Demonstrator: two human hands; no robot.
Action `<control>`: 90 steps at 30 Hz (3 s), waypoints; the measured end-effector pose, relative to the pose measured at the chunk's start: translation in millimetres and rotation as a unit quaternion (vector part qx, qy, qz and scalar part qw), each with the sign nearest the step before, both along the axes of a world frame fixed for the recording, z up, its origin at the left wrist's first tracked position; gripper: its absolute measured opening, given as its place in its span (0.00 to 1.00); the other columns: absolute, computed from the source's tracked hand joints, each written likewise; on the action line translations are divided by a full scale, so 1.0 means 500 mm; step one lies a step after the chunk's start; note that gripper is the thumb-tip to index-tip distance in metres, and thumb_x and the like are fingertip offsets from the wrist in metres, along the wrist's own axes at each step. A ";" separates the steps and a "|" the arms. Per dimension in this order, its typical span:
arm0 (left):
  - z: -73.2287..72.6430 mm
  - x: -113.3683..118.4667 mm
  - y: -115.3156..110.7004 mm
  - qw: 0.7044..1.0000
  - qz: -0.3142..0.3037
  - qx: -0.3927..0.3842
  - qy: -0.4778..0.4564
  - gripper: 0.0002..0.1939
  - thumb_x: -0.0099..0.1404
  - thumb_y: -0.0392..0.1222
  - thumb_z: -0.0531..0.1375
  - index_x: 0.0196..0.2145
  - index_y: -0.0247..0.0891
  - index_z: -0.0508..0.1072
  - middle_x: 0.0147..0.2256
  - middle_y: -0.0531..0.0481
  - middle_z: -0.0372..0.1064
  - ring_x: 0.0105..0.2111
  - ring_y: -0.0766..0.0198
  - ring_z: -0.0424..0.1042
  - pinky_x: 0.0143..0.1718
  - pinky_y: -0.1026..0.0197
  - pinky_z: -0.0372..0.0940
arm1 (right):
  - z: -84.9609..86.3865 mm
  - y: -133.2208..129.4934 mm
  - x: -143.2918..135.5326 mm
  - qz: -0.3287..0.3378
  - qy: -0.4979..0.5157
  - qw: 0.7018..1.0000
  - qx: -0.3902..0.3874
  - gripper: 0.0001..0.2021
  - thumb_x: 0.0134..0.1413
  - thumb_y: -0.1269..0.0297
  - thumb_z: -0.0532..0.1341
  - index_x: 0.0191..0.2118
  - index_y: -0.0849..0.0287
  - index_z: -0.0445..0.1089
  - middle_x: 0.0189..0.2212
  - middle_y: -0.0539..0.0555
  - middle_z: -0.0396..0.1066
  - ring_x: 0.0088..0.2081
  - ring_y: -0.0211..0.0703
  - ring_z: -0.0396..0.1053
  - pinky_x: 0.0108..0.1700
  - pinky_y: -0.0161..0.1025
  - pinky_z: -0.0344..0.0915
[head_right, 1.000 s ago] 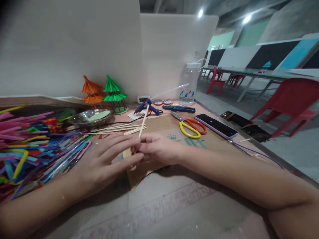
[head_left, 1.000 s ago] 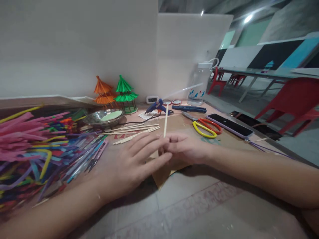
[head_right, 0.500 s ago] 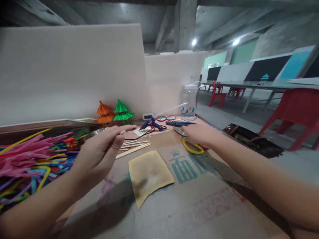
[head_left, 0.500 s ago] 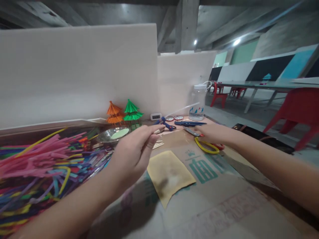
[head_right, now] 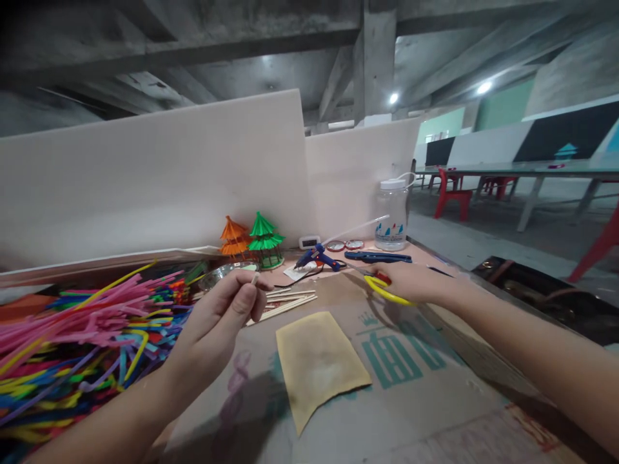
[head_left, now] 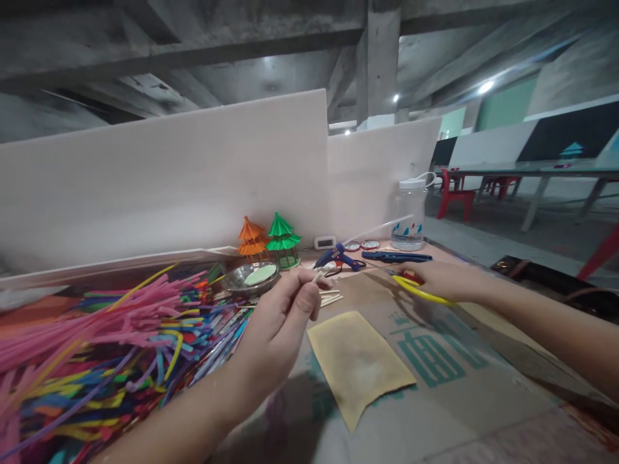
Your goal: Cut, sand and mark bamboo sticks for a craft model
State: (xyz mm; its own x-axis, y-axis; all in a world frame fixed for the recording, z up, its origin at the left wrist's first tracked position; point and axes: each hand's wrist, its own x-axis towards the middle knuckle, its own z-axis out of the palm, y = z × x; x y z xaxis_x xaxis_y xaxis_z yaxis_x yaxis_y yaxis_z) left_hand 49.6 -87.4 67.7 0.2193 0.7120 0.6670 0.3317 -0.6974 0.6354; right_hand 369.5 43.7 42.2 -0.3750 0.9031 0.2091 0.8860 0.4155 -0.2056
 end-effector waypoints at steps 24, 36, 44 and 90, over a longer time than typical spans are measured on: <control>-0.026 -0.004 0.030 0.992 0.024 -0.047 0.113 0.18 0.76 0.48 0.48 0.31 0.39 0.67 0.26 0.56 0.62 0.27 0.67 0.63 0.30 0.62 0.56 | -0.066 -0.187 -0.226 0.259 0.486 0.808 -0.209 0.30 0.55 0.38 0.63 0.54 0.55 0.61 0.32 0.47 0.58 0.29 0.34 0.54 0.29 0.34 0.55; -0.018 0.005 0.021 0.981 0.051 -0.004 0.186 0.14 0.75 0.44 0.48 0.37 0.40 0.69 0.26 0.56 0.64 0.25 0.67 0.62 0.28 0.64 0.56 | -0.047 -0.196 -0.227 0.271 0.452 0.830 -0.183 0.31 0.54 0.37 0.63 0.53 0.56 0.63 0.36 0.51 0.63 0.33 0.39 0.59 0.35 0.37 0.60; -0.012 0.007 0.005 0.973 0.095 0.001 0.209 0.15 0.74 0.46 0.47 0.32 0.40 0.67 0.23 0.56 0.62 0.22 0.66 0.61 0.26 0.63 0.54 | -0.030 -0.194 -0.218 0.291 0.409 0.854 -0.140 0.30 0.56 0.39 0.62 0.56 0.54 0.64 0.40 0.52 0.65 0.36 0.41 0.60 0.42 0.40 0.63; -0.014 -0.004 0.019 0.987 0.026 -0.059 0.146 0.20 0.77 0.50 0.44 0.31 0.40 0.64 0.27 0.53 0.64 0.28 0.63 0.63 0.31 0.60 0.56 | -0.036 -0.193 -0.223 0.285 0.413 0.857 -0.121 0.31 0.56 0.37 0.60 0.56 0.54 0.65 0.37 0.53 0.65 0.35 0.43 0.62 0.41 0.42 0.66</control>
